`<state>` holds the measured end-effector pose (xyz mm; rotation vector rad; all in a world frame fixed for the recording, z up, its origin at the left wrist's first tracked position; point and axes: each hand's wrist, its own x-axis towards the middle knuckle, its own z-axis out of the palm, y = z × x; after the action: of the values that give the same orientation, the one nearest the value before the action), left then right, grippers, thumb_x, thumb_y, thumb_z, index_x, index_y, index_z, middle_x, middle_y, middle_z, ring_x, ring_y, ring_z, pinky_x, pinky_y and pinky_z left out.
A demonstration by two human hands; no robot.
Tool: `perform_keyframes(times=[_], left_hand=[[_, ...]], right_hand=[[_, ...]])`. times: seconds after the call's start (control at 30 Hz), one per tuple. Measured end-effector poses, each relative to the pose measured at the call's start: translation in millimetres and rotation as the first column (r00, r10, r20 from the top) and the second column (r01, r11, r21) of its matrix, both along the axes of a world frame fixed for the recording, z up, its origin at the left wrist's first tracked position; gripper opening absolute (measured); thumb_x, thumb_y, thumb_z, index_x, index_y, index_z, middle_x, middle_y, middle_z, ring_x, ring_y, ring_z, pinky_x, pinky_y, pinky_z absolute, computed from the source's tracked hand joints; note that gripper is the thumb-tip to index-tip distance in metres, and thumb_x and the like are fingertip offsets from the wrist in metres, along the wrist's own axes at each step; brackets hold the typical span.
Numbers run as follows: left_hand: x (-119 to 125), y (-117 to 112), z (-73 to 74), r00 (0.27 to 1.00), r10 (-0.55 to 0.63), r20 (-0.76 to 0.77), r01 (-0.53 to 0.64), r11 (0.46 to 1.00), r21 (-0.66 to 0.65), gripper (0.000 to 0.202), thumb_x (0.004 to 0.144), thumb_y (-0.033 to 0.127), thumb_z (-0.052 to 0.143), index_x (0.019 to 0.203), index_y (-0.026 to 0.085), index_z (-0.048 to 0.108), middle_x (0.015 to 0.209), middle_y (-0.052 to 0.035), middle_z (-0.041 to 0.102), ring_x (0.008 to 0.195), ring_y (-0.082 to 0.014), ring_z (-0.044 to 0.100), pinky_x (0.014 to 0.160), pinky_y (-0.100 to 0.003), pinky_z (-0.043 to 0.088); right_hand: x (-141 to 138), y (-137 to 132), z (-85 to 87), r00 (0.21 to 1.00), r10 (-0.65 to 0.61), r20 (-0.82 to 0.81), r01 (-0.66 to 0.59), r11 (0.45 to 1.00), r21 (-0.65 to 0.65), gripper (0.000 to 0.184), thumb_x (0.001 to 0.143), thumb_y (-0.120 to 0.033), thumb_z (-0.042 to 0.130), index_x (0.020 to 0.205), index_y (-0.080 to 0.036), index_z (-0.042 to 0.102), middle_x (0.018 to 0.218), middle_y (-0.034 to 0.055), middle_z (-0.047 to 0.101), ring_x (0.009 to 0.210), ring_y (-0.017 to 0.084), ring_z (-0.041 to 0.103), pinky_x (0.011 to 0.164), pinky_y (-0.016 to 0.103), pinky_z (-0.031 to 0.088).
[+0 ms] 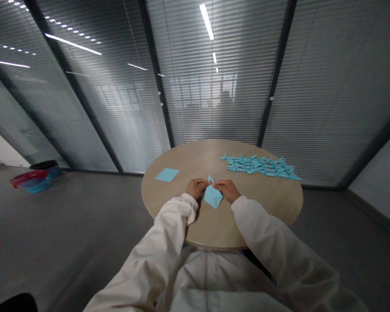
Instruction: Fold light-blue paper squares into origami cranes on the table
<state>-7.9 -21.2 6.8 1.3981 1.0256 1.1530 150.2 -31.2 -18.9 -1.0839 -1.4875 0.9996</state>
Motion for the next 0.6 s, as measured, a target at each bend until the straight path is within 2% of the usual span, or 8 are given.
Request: perform_keyframes(times=[0.23, 0.37, 0.6], left_hand=[[0.3, -1.7, 2.2, 0.998, 0.017, -0.063, -0.016, 1.0, 0.01, 0.043, 0.05, 0.052, 0.075, 0.057, 0.011, 0.064, 0.044, 0.005, 0.044, 0.043, -0.0058, 0.036, 0.044, -0.021, 0.027], [-0.5, -0.7, 1.0, 0.997, 0.009, -0.077, -0.006, 0.999, 0.041, 0.046, 0.056, 0.056, 0.07, 0.051, 0.012, 0.057, 0.042, 0.0057, 0.039, 0.042, -0.0052, 0.033, 0.043, -0.021, 0.025], [-1.3, 1.2, -0.9, 0.998, -0.022, -0.054, 0.024, 0.999, 0.03, 0.046, 0.056, 0.056, 0.07, 0.057, 0.011, 0.061, 0.045, 0.0051, 0.044, 0.043, -0.0055, 0.038, 0.044, -0.02, 0.029]], right_hand=[[1.7, -0.7, 1.1, 0.999, 0.01, 0.041, -0.01, 1.0, 0.013, 0.038, 0.064, -0.051, 0.062, 0.057, -0.014, 0.064, 0.053, -0.0018, 0.053, 0.053, 0.012, 0.044, 0.053, 0.024, 0.033], [1.4, -0.9, 0.2, 0.998, 0.01, 0.06, -0.011, 1.0, 0.016, 0.038, 0.067, -0.05, 0.061, 0.055, -0.014, 0.062, 0.05, -0.0029, 0.049, 0.051, 0.011, 0.04, 0.05, 0.023, 0.03], [2.0, 0.7, -3.1, 0.997, -0.024, 0.072, 0.021, 0.999, 0.048, 0.037, 0.068, -0.05, 0.06, 0.058, -0.014, 0.066, 0.053, -0.0009, 0.056, 0.054, 0.013, 0.046, 0.052, 0.024, 0.034]])
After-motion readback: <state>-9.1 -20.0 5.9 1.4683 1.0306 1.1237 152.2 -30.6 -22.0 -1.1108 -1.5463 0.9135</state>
